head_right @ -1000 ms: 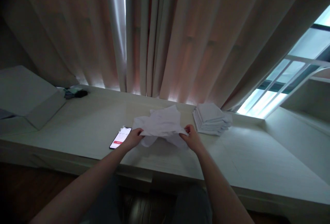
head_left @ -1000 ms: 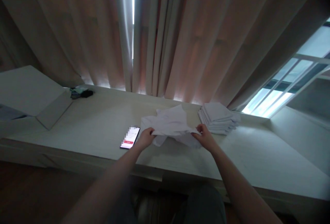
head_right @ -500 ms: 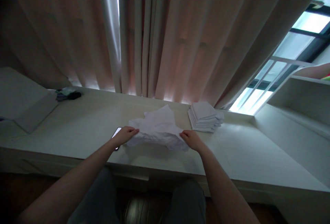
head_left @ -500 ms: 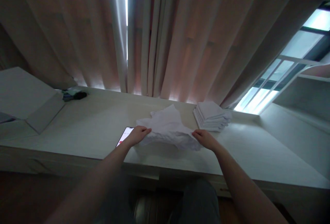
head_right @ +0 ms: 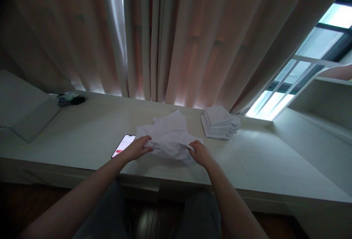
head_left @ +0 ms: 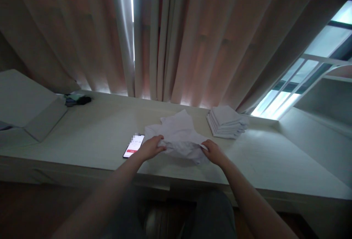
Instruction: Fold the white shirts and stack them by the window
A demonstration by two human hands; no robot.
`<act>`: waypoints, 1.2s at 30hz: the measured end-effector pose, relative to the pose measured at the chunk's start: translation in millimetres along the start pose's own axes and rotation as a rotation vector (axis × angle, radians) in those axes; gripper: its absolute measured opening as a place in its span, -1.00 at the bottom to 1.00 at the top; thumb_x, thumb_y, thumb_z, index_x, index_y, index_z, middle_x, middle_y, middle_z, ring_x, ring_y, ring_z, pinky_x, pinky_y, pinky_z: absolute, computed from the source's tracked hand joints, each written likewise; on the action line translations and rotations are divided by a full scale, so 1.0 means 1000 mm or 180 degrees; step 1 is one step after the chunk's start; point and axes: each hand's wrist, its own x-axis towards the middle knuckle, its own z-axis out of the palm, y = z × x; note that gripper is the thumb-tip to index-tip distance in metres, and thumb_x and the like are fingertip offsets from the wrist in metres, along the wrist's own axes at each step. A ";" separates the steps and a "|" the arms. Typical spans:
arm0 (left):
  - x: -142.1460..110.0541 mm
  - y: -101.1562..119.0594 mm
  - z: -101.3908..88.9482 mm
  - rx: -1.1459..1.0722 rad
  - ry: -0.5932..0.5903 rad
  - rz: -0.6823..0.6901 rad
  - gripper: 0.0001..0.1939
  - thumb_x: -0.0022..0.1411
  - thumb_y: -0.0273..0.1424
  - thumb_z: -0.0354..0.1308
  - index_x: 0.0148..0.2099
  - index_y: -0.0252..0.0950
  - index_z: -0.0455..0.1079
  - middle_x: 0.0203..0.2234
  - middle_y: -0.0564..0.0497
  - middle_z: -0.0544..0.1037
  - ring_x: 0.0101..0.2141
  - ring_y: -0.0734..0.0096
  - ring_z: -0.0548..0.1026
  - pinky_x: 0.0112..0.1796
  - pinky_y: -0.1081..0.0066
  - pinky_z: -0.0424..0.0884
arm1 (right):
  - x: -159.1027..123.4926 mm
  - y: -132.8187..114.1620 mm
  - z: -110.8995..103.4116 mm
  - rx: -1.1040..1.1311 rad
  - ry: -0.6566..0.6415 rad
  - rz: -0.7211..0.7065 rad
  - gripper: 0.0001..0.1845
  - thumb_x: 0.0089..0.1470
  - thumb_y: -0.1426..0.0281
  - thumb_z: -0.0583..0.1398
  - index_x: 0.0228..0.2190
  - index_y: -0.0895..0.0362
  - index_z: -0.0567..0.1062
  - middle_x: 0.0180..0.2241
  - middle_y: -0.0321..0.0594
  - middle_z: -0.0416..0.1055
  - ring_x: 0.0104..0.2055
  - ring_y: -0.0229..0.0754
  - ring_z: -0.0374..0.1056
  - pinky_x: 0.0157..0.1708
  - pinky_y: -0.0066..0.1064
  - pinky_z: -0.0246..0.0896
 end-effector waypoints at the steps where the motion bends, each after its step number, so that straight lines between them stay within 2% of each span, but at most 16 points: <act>1: 0.000 -0.001 0.001 0.0147 -0.0059 0.0061 -0.63 0.13 -0.22 0.02 -0.01 -0.20 0.23 -0.13 -0.07 0.40 -0.14 0.30 0.37 -0.16 0.40 0.21 | 0.001 0.002 -0.001 0.0024 -0.0001 -0.0044 -0.74 0.05 0.36 0.04 -0.25 0.10 0.45 -0.25 -0.16 0.38 -0.18 -0.17 0.28 -0.15 -0.35 0.11; 5: 0.002 -0.007 0.004 0.0748 -0.0146 -0.0097 -0.80 0.16 -0.41 -0.07 -0.23 -0.26 0.36 -0.22 -0.12 0.42 -0.15 0.26 0.37 -0.11 0.31 0.20 | 0.001 0.011 0.000 -0.0111 -0.0028 0.0049 -0.69 0.04 0.45 0.01 -0.19 0.13 0.44 -0.19 -0.14 0.39 -0.12 -0.16 0.27 -0.08 -0.35 0.07; 8: 0.005 -0.012 0.007 0.0848 -0.0029 -0.0351 -0.78 0.14 -0.50 -0.11 -0.28 -0.34 0.36 -0.26 -0.22 0.43 -0.12 0.15 0.35 -0.10 0.20 0.18 | 0.001 0.012 0.003 -0.0393 -0.0135 0.0555 -0.63 0.04 0.48 0.01 -0.09 0.15 0.37 -0.19 -0.09 0.41 -0.13 -0.14 0.29 -0.13 -0.36 0.09; 10: 0.007 -0.014 0.008 0.0840 0.0030 -0.0509 -0.76 0.13 -0.55 -0.13 -0.26 -0.37 0.34 -0.29 -0.25 0.45 -0.15 0.13 0.38 -0.15 0.20 0.20 | 0.002 0.010 0.005 -0.0490 -0.0245 0.1001 -0.61 0.06 0.48 0.00 -0.04 0.17 0.30 -0.26 -0.07 0.43 -0.21 -0.13 0.34 -0.23 -0.38 0.12; 12: 0.010 -0.015 0.008 0.0771 0.0093 -0.0655 -0.72 0.12 -0.58 -0.15 -0.15 -0.37 0.29 -0.31 -0.23 0.47 -0.22 0.18 0.42 -0.23 0.26 0.25 | 0.003 0.007 0.004 -0.0501 -0.0309 0.1263 -0.63 0.07 0.47 0.00 -0.05 0.17 0.30 -0.30 -0.07 0.44 -0.25 -0.13 0.35 -0.30 -0.40 0.11; 15: 0.015 -0.011 0.002 0.0579 0.0199 -0.0813 -0.63 0.13 -0.58 -0.16 0.01 -0.34 0.15 -0.34 -0.16 0.49 -0.33 0.31 0.46 -0.35 0.40 0.27 | 0.006 0.002 -0.005 -0.0365 -0.0201 0.1152 -0.69 0.05 0.50 0.01 -0.15 0.13 0.38 -0.28 -0.10 0.44 -0.21 -0.15 0.34 -0.28 -0.44 0.09; 18: 0.022 -0.004 -0.013 0.0404 0.0310 -0.0756 -0.68 0.18 -0.52 -0.18 0.00 -0.30 0.14 -0.32 -0.10 0.49 -0.33 0.39 0.45 -0.37 0.47 0.26 | 0.012 -0.002 -0.026 -0.0183 0.0085 0.1044 -0.72 0.03 0.53 0.00 -0.24 0.14 0.43 -0.28 -0.14 0.44 -0.20 -0.18 0.32 -0.26 -0.47 0.08; 24: 0.029 0.017 -0.068 0.0487 0.0580 -0.0222 -0.79 0.14 -0.34 -0.04 -0.17 -0.23 0.28 -0.34 -0.01 0.50 -0.30 0.38 0.44 -0.33 0.48 0.24 | 0.027 -0.005 -0.089 -0.0419 0.0505 0.0949 -0.73 0.07 0.47 -0.02 -0.27 0.17 0.44 -0.32 -0.13 0.45 -0.25 -0.18 0.33 -0.29 -0.47 0.09; 28: 0.037 0.037 -0.118 0.0707 0.0989 -0.0174 -0.77 0.16 -0.29 -0.09 -0.27 -0.26 0.35 -0.33 -0.09 0.50 -0.25 0.29 0.43 -0.30 0.42 0.24 | 0.036 -0.019 -0.145 -0.0831 0.0827 0.0783 -0.73 0.08 0.42 -0.02 -0.29 0.15 0.45 -0.34 -0.12 0.45 -0.28 -0.16 0.33 -0.31 -0.44 0.08; 30: 0.041 0.051 -0.147 0.0653 0.1310 -0.0136 -0.72 0.16 -0.25 -0.10 -0.32 -0.26 0.38 -0.35 -0.10 0.50 -0.26 0.28 0.43 -0.30 0.42 0.24 | 0.037 -0.031 -0.178 -0.0915 0.1060 0.0721 -0.73 0.08 0.40 -0.02 -0.30 0.14 0.46 -0.33 -0.12 0.45 -0.29 -0.14 0.33 -0.34 -0.44 0.09; 33: 0.043 0.077 -0.191 0.0120 0.1805 -0.0087 -0.72 0.13 -0.22 -0.06 -0.38 -0.27 0.39 -0.48 -0.04 0.49 -0.38 0.33 0.44 -0.40 0.44 0.26 | 0.036 -0.053 -0.228 -0.0981 0.1401 0.0570 -0.73 0.06 0.40 -0.01 -0.31 0.14 0.47 -0.34 -0.10 0.45 -0.30 -0.12 0.33 -0.36 -0.42 0.09; 36: 0.037 0.106 -0.229 -0.0796 0.2046 -0.0135 -0.74 0.09 -0.23 -0.02 -0.40 -0.29 0.37 -0.67 0.05 0.39 -0.59 0.44 0.39 -0.56 0.49 0.24 | 0.029 -0.077 -0.276 -0.0999 0.1733 0.0369 -0.73 0.04 0.38 -0.01 -0.36 0.14 0.47 -0.37 -0.10 0.44 -0.32 -0.11 0.32 -0.39 -0.42 0.09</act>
